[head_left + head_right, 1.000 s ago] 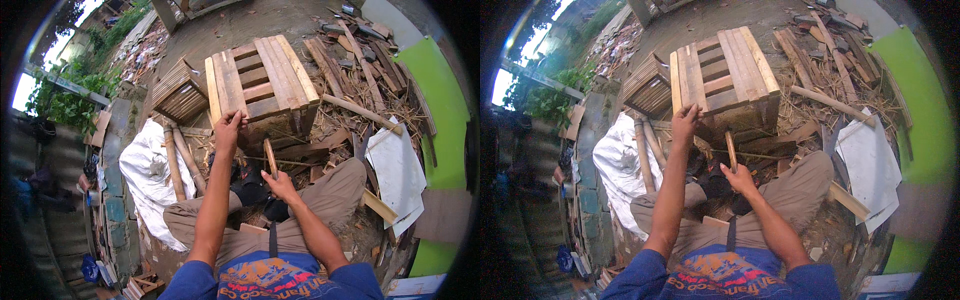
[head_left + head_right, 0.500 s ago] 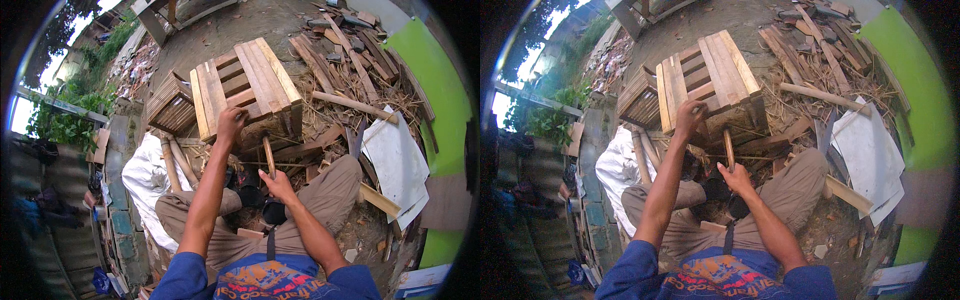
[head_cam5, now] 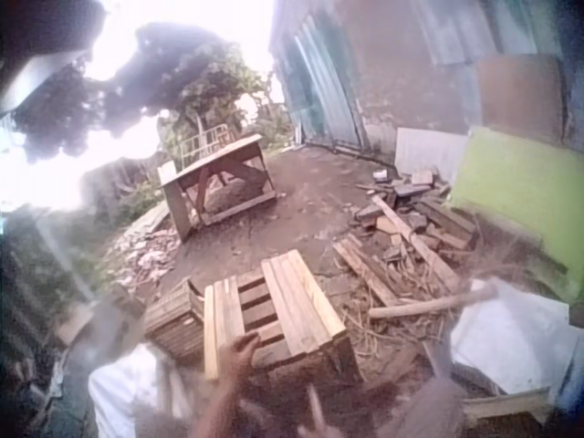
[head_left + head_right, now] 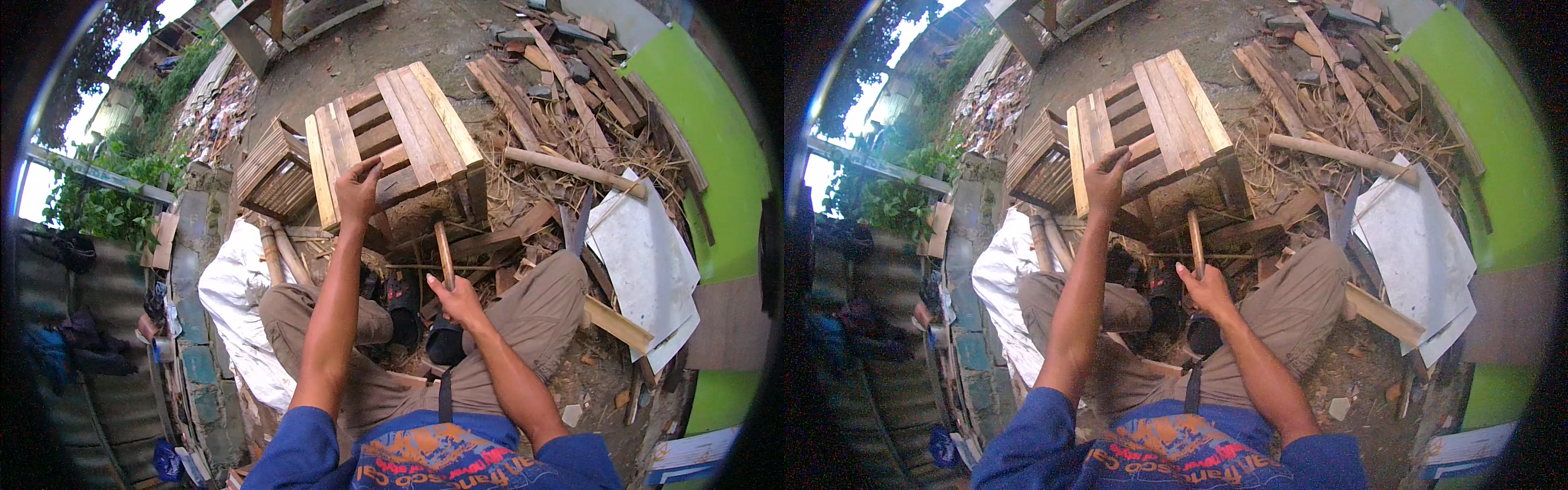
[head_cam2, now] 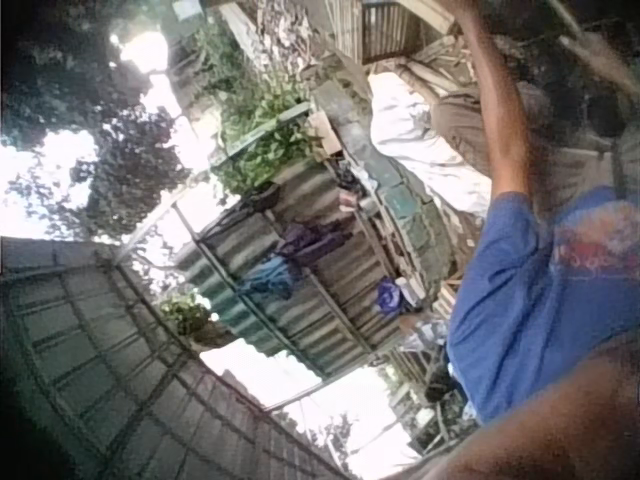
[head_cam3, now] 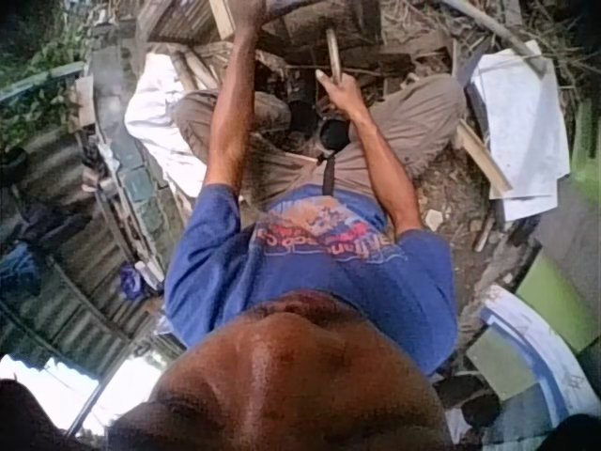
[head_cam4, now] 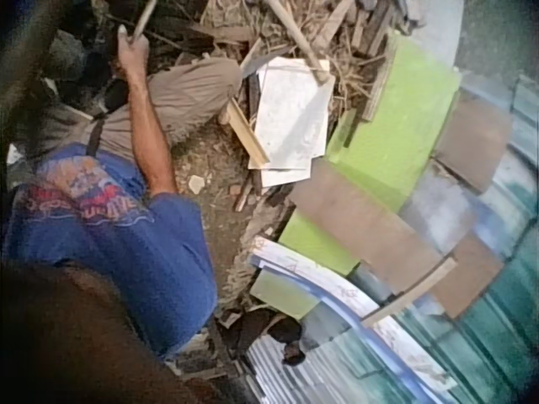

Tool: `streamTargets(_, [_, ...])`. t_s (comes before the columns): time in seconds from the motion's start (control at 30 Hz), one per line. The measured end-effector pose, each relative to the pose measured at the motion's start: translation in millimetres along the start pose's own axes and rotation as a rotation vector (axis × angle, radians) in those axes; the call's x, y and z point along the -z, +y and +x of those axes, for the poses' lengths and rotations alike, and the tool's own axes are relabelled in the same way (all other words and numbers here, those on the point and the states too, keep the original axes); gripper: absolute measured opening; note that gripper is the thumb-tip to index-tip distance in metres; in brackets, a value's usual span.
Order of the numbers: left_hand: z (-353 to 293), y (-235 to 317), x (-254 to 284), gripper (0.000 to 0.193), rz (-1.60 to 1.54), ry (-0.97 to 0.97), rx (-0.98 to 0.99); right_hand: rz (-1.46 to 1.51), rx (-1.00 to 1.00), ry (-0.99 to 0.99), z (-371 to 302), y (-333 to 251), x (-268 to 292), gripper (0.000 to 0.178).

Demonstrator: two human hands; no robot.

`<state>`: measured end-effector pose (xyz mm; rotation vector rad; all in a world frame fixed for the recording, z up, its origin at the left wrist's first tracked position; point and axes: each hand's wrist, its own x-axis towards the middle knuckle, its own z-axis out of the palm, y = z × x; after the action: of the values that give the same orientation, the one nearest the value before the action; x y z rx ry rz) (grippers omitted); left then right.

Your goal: The person assembles a small wooden structure by hammering nails into wooden planks and using a knife to trim and shape a plank. The person works while sitting on the ground in an outdoor area with scattered wood debris.

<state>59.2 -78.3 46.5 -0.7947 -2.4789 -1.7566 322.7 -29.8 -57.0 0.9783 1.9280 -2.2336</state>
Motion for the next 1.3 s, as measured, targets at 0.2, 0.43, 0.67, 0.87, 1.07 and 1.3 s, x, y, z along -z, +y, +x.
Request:
streamTargets(0.2, [25.0, -13.2, -21.0, 0.023, -0.003, 0.017, -0.17, 0.011, -0.036, -0.019, -10.3, -13.9, 11.4, 0.053])
streamTargets(0.43, [42.4, -17.5, -52.7, 0.022, 0.052, 0.003, -0.051, 0.005, -0.044, 0.121, -6.9, 0.5, 28.2, 0.052])
streamTargets(0.67, [61.9, -39.1, -55.2, 0.025, 0.019, 0.011, 0.075, 0.03, -0.071, 0.152, -9.7, -0.6, 30.7, 0.051])
streamTargets(0.87, [58.5, -36.0, -55.9, 0.022, 0.116, 0.01, 0.005, 0.069, -0.037, 0.229, -34.2, -15.8, 25.3, 0.043])
streamTargets(1.07, [59.9, -39.0, -55.5, 0.02, 0.029, -0.033, -0.078, 0.089, 0.203, 0.362, -53.5, -38.9, 8.9, 0.034])
streamTargets(1.3, [60.5, -44.1, -60.6, 0.021, 0.051, -0.011, -0.142, -0.08, 0.352, 0.3, -31.7, -117.2, -4.3, 0.036])
